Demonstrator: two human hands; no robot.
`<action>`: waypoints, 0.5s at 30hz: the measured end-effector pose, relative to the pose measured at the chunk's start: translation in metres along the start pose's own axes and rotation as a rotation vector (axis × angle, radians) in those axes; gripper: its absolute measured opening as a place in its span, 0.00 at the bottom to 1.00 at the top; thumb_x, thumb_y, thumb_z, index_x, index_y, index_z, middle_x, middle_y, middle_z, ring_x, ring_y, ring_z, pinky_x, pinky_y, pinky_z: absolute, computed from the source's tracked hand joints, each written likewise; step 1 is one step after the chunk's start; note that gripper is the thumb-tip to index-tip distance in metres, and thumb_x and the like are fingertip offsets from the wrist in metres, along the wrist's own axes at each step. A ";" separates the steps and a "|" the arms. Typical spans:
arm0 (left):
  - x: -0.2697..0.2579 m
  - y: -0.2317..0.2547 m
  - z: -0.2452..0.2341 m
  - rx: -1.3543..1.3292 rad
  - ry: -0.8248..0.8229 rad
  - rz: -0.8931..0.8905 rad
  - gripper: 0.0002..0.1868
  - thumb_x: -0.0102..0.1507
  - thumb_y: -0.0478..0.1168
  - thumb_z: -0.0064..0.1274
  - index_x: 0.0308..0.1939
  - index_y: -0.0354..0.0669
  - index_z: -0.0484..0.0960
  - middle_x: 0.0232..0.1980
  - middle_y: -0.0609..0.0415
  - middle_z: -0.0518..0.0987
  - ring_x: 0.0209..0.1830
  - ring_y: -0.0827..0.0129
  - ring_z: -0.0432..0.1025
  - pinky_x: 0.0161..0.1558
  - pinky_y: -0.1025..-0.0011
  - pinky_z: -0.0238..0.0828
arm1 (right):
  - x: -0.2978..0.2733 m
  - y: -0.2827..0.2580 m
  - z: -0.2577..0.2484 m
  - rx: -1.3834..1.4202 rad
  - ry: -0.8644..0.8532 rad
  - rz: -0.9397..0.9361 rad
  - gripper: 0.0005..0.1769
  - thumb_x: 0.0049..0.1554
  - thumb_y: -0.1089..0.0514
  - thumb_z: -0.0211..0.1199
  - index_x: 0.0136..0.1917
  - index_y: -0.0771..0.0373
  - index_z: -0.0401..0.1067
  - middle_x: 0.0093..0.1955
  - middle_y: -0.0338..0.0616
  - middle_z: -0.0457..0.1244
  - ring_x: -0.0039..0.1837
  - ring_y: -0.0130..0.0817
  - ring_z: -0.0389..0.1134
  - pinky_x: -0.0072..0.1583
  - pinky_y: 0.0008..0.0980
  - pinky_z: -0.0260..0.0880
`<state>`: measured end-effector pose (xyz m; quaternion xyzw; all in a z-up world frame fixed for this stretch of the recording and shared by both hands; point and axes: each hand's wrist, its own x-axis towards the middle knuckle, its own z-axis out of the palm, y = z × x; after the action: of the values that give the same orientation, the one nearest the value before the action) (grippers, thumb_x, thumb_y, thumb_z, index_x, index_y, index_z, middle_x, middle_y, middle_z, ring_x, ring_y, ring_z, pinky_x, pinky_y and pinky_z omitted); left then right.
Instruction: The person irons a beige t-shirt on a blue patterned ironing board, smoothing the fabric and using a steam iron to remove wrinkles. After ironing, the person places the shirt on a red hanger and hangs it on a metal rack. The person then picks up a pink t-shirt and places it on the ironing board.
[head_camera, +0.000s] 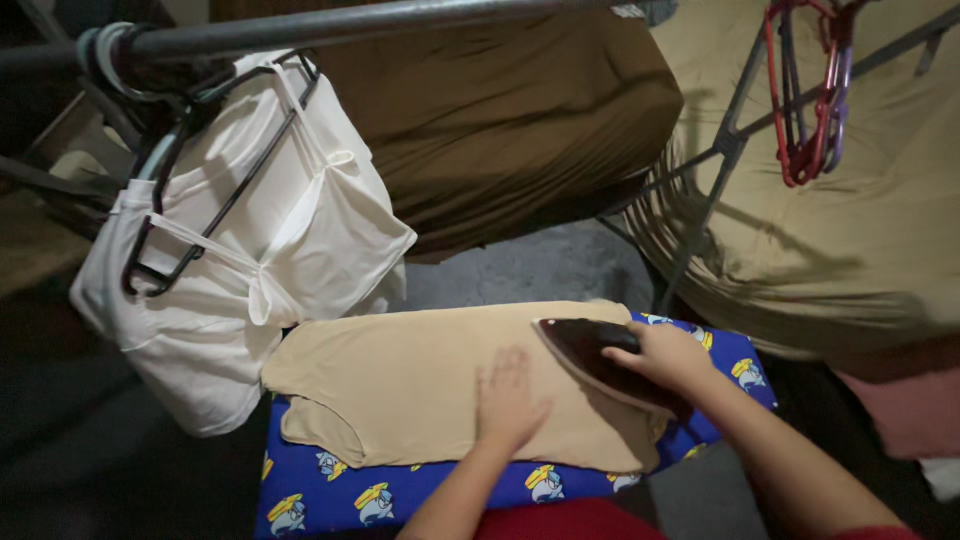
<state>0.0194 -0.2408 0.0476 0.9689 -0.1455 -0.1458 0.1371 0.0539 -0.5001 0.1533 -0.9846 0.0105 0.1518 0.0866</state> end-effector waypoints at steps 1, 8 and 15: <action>0.000 -0.014 -0.004 0.018 0.023 -0.047 0.50 0.63 0.66 0.44 0.79 0.42 0.47 0.83 0.50 0.45 0.83 0.58 0.36 0.75 0.42 0.26 | 0.005 -0.007 -0.004 -0.025 -0.020 -0.035 0.35 0.50 0.25 0.61 0.51 0.57 0.77 0.43 0.55 0.72 0.48 0.53 0.74 0.52 0.49 0.73; -0.008 -0.135 -0.016 0.125 0.349 -0.364 0.47 0.62 0.64 0.47 0.78 0.47 0.53 0.81 0.53 0.54 0.80 0.57 0.48 0.74 0.44 0.43 | 0.040 -0.097 -0.040 -0.057 -0.115 -0.306 0.33 0.48 0.28 0.63 0.58 0.48 0.77 0.51 0.51 0.71 0.54 0.52 0.72 0.55 0.50 0.72; -0.022 -0.206 -0.006 0.165 0.504 -0.522 0.37 0.65 0.57 0.42 0.76 0.49 0.60 0.80 0.56 0.58 0.80 0.58 0.51 0.71 0.42 0.48 | 0.055 -0.194 -0.005 -0.004 -0.161 -0.476 0.33 0.51 0.29 0.63 0.57 0.56 0.77 0.50 0.56 0.70 0.52 0.55 0.72 0.57 0.51 0.71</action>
<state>0.0514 -0.0425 -0.0048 0.9867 0.1337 0.0794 0.0482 0.1165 -0.3095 0.1743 -0.9441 -0.2291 0.2051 0.1186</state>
